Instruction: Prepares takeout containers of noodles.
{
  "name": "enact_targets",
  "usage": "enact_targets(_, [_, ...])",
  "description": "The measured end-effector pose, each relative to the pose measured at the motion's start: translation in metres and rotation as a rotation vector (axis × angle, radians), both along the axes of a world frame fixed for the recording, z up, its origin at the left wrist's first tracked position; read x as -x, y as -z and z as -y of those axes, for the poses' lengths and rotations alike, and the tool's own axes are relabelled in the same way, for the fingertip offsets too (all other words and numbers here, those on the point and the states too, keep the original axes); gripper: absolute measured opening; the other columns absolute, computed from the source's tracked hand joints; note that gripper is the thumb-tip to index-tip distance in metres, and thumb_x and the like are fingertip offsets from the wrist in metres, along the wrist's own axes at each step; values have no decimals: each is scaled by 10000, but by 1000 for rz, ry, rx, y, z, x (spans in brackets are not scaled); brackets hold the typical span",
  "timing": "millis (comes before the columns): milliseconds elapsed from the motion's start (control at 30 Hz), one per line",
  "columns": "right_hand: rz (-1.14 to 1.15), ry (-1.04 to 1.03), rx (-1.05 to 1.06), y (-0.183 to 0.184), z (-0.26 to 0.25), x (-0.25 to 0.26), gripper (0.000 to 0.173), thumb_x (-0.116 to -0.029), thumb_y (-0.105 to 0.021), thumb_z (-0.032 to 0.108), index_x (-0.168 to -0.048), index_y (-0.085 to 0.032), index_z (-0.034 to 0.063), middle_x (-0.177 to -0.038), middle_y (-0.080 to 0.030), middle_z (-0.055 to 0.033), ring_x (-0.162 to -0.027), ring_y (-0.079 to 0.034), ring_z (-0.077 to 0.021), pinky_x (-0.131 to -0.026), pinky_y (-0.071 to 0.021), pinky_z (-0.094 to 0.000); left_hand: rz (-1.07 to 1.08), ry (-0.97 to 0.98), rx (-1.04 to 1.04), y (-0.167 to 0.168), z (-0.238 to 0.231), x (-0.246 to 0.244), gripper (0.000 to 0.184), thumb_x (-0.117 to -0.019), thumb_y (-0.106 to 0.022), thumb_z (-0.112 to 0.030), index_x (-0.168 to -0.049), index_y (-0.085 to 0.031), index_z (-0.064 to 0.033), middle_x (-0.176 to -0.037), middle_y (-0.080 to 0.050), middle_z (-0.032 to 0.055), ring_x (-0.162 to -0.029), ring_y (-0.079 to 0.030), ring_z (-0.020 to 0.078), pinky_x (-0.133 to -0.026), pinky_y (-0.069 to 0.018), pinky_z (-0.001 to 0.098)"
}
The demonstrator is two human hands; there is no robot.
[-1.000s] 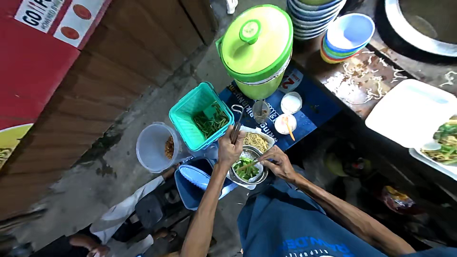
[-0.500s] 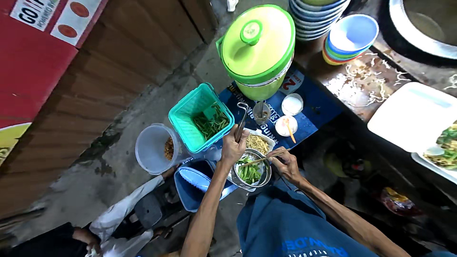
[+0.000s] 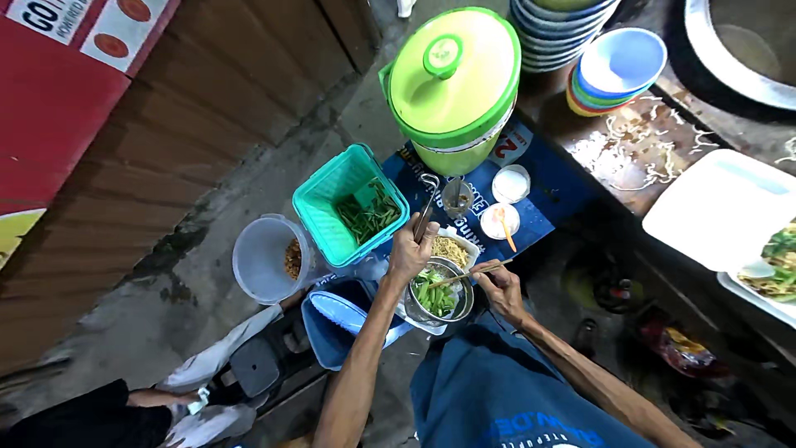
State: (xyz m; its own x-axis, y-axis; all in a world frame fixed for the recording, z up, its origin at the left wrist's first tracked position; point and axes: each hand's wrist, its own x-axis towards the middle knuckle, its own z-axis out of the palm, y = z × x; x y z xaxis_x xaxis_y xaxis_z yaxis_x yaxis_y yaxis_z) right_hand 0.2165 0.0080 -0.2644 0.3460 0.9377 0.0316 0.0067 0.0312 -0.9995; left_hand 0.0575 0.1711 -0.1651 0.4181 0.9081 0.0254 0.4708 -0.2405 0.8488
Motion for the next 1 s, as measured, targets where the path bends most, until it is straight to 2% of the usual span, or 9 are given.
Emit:
enact_targets(100, [-39, 38, 24, -5, 0, -4, 155, -950, -630, 77, -1010, -740, -13, -1054, -730, -63, -1014, -674, -77, -922, -556, -246, -14, -6, 11, -1, -2, -1, 253, -1031, -578, -285, -949, -605, -48, -607, -449, -55, -485, -403, 15, -487, -389, 191])
enact_targets(200, [-134, 57, 48, -11, -1, -9, 137, -950, -627, 54, -1020, -725, -12, -1046, -731, -40, -967, -687, -63, -878, -575, -235, -24, -33, 36, -3, -6, -1, 272, -1039, -581, -289, -978, -623, -28, -609, -468, -41, -486, -417, 30, -489, -400, 208])
enact_targets(300, [-222, -37, 82, -12, 1, -11, 114, -943, -630, 41, -999, -720, -2, -1027, -728, -17, -929, -684, -51, -851, -579, -236, -37, -54, 56, 0, -11, -1, 284, -1045, -571, -299, -982, -620, -27, -607, -462, -41, -481, -409, 31, -485, -399, 212])
enact_targets(433, [-142, -147, 108, 1, -2, -10, 135, -945, -643, 78, -1007, -724, -11, -1048, -712, -48, -946, -669, -42, -854, -568, -227, -93, -23, 108, 4, -13, -5, 303, -1050, -583, -305, -1020, -649, -11, -637, -503, -6, -507, -441, 71, -511, -418, 255])
enact_targets(533, [-105, -51, 64, 5, -8, -6, 138, -948, -633, 58, -1009, -725, -26, -1056, -725, -68, -976, -679, -57, -884, -567, -238, -90, 0, 139, 4, -12, -9, 292, -1045, -586, -298, -1022, -661, -17, -632, -508, -13, -504, -442, 60, -510, -420, 249])
enact_targets(633, [-148, 12, 45, -10, -9, -13, 128, -950, -630, 54, -1009, -721, -14, -1029, -731, -32, -936, -682, -43, -862, -573, -230, -88, 5, 126, 3, -12, -11, 292, -1043, -593, -295, -1034, -665, -13, -628, -512, -18, -499, -443, 48, -507, -419, 233])
enact_targets(733, [-156, -95, 75, -22, -2, -23, 135, -959, -623, 90, -1014, -698, -8, -1007, -719, -10, -908, -676, -32, -840, -577, -235, -125, -15, 110, 1, -15, -9, 325, -1047, -586, -333, -985, -662, -24, -613, -501, -13, -493, -439, 60, -500, -413, 250])
enact_targets(833, [-106, -177, 77, -11, -1, -21, 151, -962, -617, 86, -1030, -695, -23, -1036, -716, -40, -948, -671, -40, -866, -569, -240, -124, -4, 128, -1, -16, -14, 342, -1050, -578, -355, -1011, -670, -28, -626, -513, 3, -498, -445, 84, -498, -422, 274])
enact_targets(1000, [-50, -46, 33, 6, -5, -8, 150, -954, -622, 65, -1002, -726, -32, -1049, -725, -76, -989, -671, -54, -911, -552, -234, -89, 20, 145, 1, -16, -24, 318, -1050, -583, -332, -974, -669, -35, -608, -498, -5, -476, -426, 69, -480, -403, 248])
